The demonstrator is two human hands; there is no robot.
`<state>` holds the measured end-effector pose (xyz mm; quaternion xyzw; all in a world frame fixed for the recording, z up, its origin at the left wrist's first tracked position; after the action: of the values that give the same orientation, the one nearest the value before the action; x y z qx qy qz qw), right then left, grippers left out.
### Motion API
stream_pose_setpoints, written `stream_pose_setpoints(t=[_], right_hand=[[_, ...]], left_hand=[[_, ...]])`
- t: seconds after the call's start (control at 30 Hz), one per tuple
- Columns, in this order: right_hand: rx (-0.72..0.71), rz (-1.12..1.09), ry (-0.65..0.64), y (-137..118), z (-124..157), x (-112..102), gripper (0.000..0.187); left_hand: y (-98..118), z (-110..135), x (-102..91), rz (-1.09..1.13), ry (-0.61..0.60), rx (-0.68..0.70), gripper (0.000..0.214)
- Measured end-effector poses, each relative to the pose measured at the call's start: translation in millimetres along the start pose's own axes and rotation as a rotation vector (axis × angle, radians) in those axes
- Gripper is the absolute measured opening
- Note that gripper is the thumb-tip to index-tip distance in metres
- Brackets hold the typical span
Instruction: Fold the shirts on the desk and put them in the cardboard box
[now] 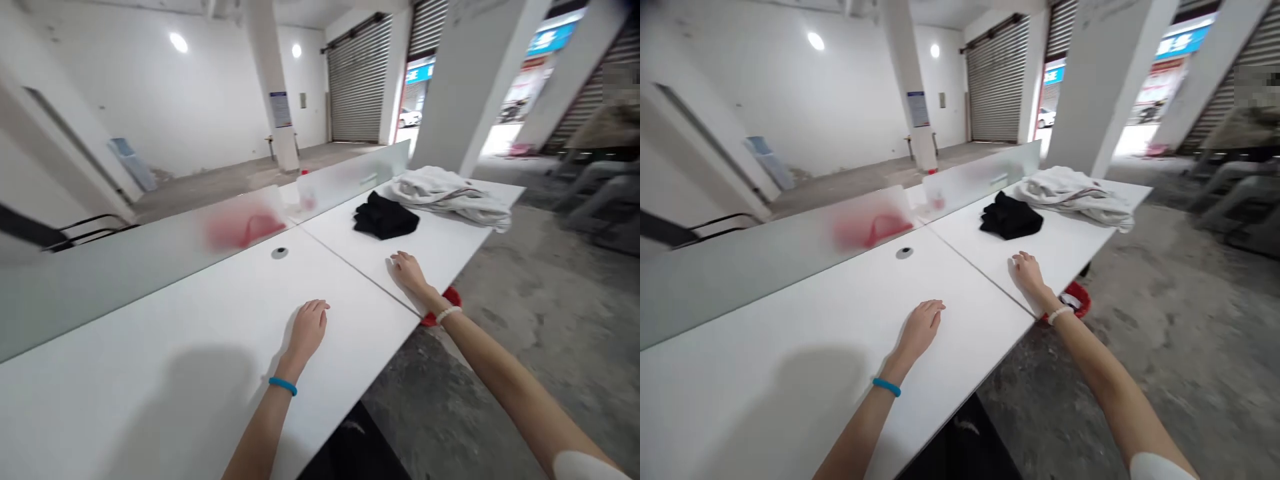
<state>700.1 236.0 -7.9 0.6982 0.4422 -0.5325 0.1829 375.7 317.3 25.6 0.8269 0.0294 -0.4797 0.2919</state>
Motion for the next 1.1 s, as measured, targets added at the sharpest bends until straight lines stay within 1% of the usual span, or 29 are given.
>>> stream_pose_setpoints(t=[0.03,0.1,0.13,0.2,0.27,0.37,0.47,0.53,0.6,0.7,0.8,0.9,1.0,1.1], right_hand=[[0.018,0.017,-0.006,8.1,-3.5,0.6,0.043],[0.037,0.044,-0.018,17.5,-14.1,3.4,0.046],[0.043,0.054,-0.024,20.1,-21.2,5.2,0.047],[0.05,0.068,-0.042,22.6,-38.4,9.8,0.047],[0.061,0.074,-0.067,23.5,-58.2,15.0,0.044],[0.093,0.076,-0.097,23.1,-87.4,22.6,0.042],[0.148,0.081,-0.122,20.8,-109.1,29.1,0.035],[0.186,0.09,-0.136,16.9,-118.2,31.8,0.033],[0.209,0.096,-0.151,9.0,-123.9,33.0,0.035],[0.194,0.092,-0.2,-12.7,-126.9,33.3,0.035],[0.136,0.082,-0.253,-43.2,-119.3,30.8,0.033],[0.068,0.06,-0.286,-76.7,-94.0,25.7,0.033],[-0.009,0.016,-0.299,-110.6,-46.9,18.0,0.028],[-0.102,-0.052,-0.305,-144.6,17.3,7.8,0.025]], left_hand=[[7.6,-8.3,13.8,0.008,-0.009,0.026,0.028],[16.6,-16.9,35.3,0.019,-0.018,0.058,0.027],[17.9,-18.1,42.8,0.02,-0.021,0.068,0.027],[16.2,-17.4,51.6,0.025,-0.024,0.083,0.027],[11.1,-15.5,53.9,0.048,-0.02,0.083,0.025],[3.6,-15.1,51.7,0.114,-0.009,0.054,0.024],[1.3,-17.3,49.1,0.165,-0.005,0.021,0.024],[1.9,-18.6,48.2,0.196,-0.014,0.001,0.025],[2.7,-19.2,47.6,0.238,-0.027,-0.024,0.026],[0.7,-19.1,46.0,0.368,-0.017,-0.087,0.026],[-8.6,-18.6,46.9,0.531,0.022,-0.198,0.023],[-22.3,-19.1,48.7,0.638,0.08,-0.304,0.021],[-38.7,-19.5,45.7,0.775,0.181,-0.417,0.024],[-54.5,-18.1,36.1,0.903,0.275,-0.537,0.032]])
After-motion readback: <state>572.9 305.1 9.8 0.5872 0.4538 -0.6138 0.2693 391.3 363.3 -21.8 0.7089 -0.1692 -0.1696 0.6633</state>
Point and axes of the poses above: each hand's wrist, its own z-axis away from the middle knuckle, its own x-axis out of the palm, y = z × x, the point moved 7 cm from there along -z, towards the middle knuckle, and after that the axes turned 1 degree about x, right-handed, at the moved point
